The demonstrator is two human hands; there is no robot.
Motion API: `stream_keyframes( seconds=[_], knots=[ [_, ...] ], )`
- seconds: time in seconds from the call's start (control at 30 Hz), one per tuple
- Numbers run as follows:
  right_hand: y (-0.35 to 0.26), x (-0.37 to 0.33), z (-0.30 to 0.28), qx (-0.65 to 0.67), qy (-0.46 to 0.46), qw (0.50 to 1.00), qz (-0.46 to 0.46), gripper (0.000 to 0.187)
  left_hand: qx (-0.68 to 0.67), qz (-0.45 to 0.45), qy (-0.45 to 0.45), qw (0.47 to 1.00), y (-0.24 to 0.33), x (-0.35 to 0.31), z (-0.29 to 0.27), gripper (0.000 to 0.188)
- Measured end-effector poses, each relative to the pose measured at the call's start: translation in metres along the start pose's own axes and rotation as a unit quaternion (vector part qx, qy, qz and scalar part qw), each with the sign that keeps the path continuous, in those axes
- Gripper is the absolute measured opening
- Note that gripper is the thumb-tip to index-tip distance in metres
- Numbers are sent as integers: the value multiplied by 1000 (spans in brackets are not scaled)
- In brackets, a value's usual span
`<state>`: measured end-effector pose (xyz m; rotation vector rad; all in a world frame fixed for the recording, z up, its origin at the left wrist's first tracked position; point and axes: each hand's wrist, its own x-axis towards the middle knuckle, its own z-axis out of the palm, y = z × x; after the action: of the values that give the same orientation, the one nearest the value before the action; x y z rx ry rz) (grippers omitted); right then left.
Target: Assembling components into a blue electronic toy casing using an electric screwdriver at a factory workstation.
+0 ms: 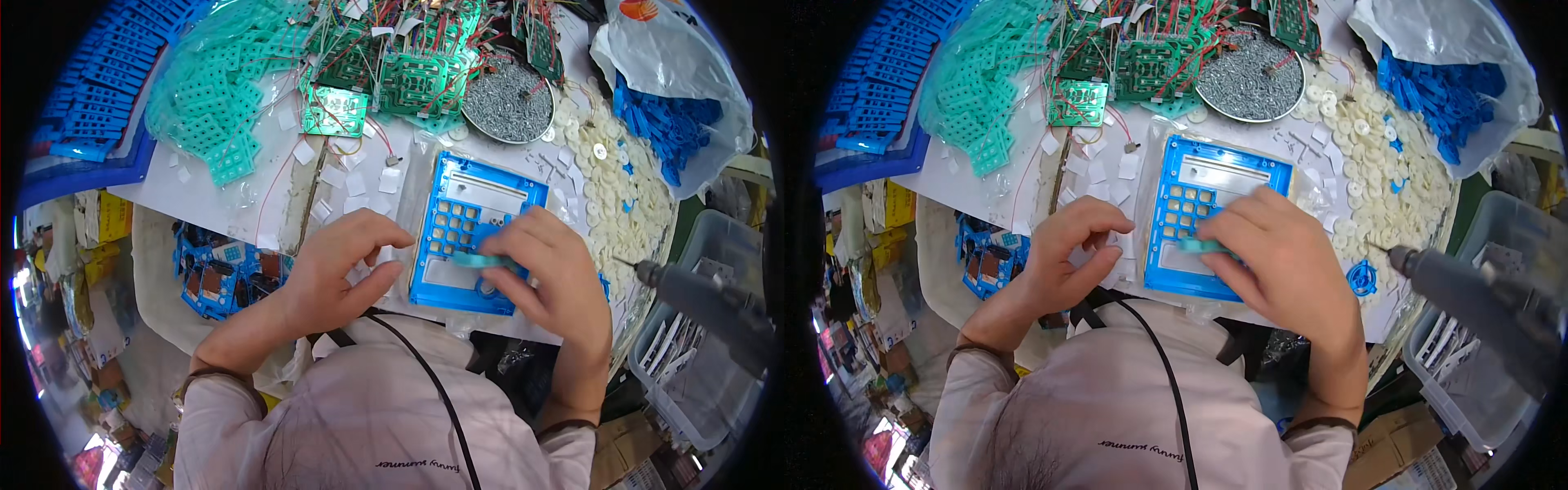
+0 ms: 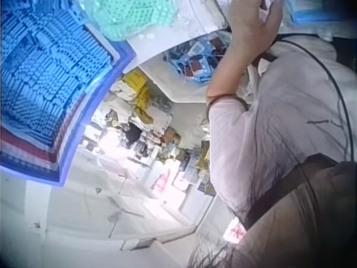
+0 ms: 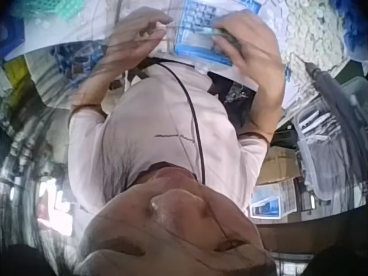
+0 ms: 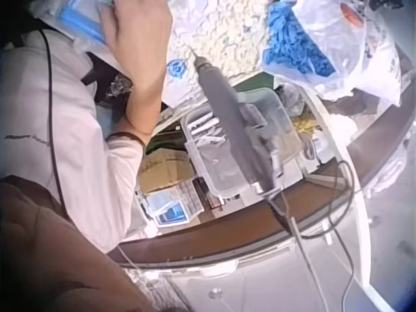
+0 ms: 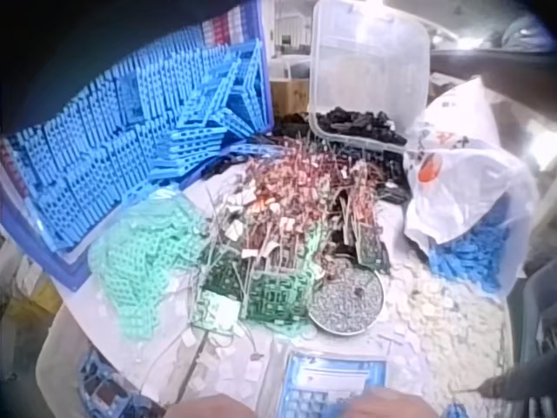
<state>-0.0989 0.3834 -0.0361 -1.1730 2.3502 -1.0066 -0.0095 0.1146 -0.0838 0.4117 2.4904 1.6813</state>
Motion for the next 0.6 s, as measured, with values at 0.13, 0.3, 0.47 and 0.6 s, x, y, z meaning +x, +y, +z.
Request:
stream_keyframes(
  seconds=[0.13,0.3,0.47,0.6],
  knots=[
    [21,24,21,9,-24,999,-25,18,88,120,26,989,-14,8,12,26],
    [25,36,27,-93,8,996,10,18,158,155,18,975,-18,11,20,29],
    [21,32,30,-128,27,991,40,22,193,186,7,963,-18,15,22,34],
    [11,21,33,-147,133,980,36,35,191,194,0,962,-23,18,26,35]
  ],
)
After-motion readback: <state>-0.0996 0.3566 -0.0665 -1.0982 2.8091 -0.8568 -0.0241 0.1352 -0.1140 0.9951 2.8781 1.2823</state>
